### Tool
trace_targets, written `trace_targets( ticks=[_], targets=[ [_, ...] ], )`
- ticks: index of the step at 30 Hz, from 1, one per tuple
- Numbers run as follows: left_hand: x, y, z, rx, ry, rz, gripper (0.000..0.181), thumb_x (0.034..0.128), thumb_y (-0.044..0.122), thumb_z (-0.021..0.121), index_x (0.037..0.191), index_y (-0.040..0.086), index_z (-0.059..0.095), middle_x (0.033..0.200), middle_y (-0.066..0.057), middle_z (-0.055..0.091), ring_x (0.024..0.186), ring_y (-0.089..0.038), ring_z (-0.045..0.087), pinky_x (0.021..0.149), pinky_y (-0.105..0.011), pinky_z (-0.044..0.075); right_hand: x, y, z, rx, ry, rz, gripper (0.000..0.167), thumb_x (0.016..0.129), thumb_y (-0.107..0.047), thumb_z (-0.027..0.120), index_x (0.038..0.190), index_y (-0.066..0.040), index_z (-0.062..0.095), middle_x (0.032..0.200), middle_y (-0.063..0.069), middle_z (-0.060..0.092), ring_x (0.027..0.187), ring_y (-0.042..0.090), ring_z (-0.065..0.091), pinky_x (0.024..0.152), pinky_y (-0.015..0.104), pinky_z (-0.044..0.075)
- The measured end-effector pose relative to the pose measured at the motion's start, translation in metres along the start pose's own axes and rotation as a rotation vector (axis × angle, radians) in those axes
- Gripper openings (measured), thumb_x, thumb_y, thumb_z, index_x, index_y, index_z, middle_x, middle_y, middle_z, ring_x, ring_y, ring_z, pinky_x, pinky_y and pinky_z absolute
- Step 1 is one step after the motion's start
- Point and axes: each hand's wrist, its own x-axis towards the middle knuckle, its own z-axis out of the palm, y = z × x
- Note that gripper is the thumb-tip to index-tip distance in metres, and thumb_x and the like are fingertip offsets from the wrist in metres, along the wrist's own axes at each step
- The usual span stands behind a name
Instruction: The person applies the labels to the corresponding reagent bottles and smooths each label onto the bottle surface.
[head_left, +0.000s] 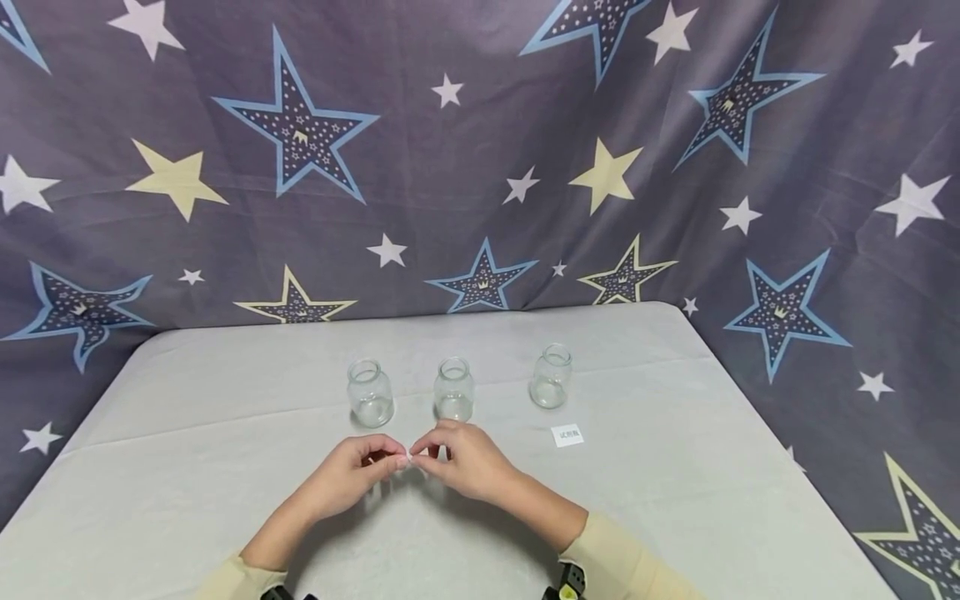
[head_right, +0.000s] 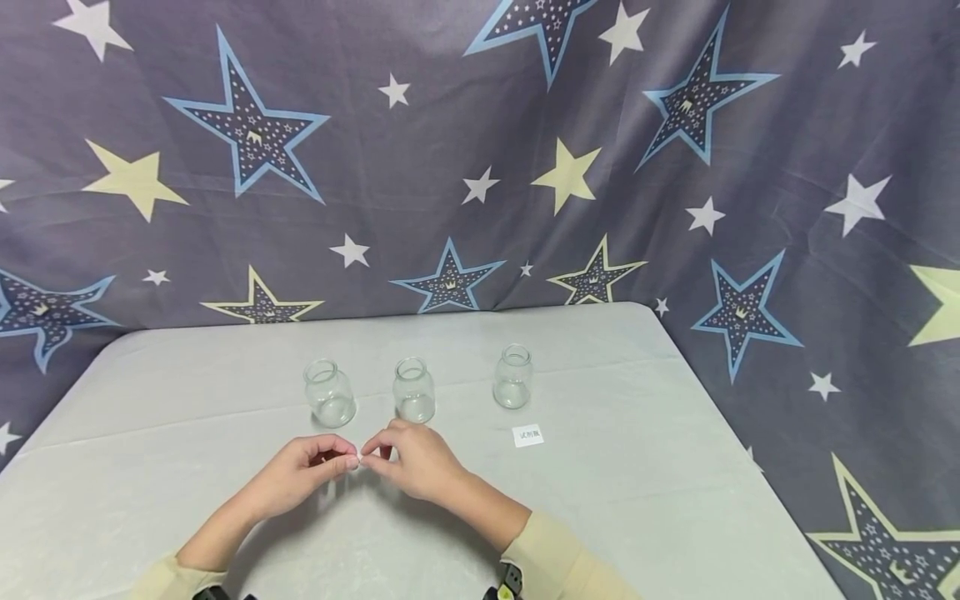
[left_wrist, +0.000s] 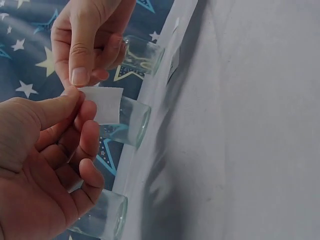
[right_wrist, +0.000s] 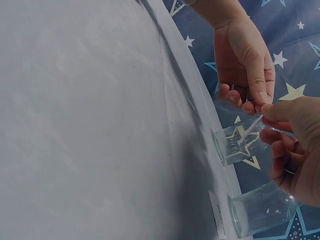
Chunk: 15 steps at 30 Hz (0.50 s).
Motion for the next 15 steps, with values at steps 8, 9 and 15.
trace_targets(
  ticks=[8, 9, 15],
  targets=[
    [0.0020, 0.0021, 0.0016, -0.029, 0.016, 0.000, 0.018, 0.0884, 0.023, 0.063, 0.093, 0.006, 0.066, 0.075, -0.010, 0.061, 0.060, -0.006, 0.050, 0.050, -0.021, 0.042, 0.0002, 0.0039, 0.0002, 0.086, 0.028, -0.002, 0.012, 0.084, -0.022, 0.069, 0.089, -0.012, 0.073, 0.073, -0.002, 0.061, 0.058, -0.005, 0.040, 0.055, 0.010, 0.037],
    [0.0023, 0.0021, 0.0019, -0.031, 0.013, 0.000, 0.018, 0.0886, 0.023, 0.063, 0.094, 0.006, 0.066, 0.075, -0.011, 0.061, 0.060, -0.006, 0.050, 0.050, -0.021, 0.042, 0.0001, 0.0045, 0.0005, 0.093, 0.027, 0.003, 0.012, 0.084, -0.022, 0.069, 0.089, -0.012, 0.073, 0.073, -0.002, 0.061, 0.058, -0.005, 0.040, 0.055, 0.010, 0.038],
    [0.0030, 0.0030, 0.0032, -0.036, -0.007, -0.005, 0.018, 0.0894, 0.022, 0.062, 0.094, 0.005, 0.066, 0.076, -0.011, 0.061, 0.061, -0.007, 0.051, 0.052, -0.021, 0.042, -0.0006, 0.0063, 0.0013, 0.143, 0.010, 0.049, 0.012, 0.084, -0.022, 0.070, 0.089, -0.012, 0.073, 0.073, -0.001, 0.063, 0.058, -0.005, 0.041, 0.054, 0.011, 0.038]
  ],
)
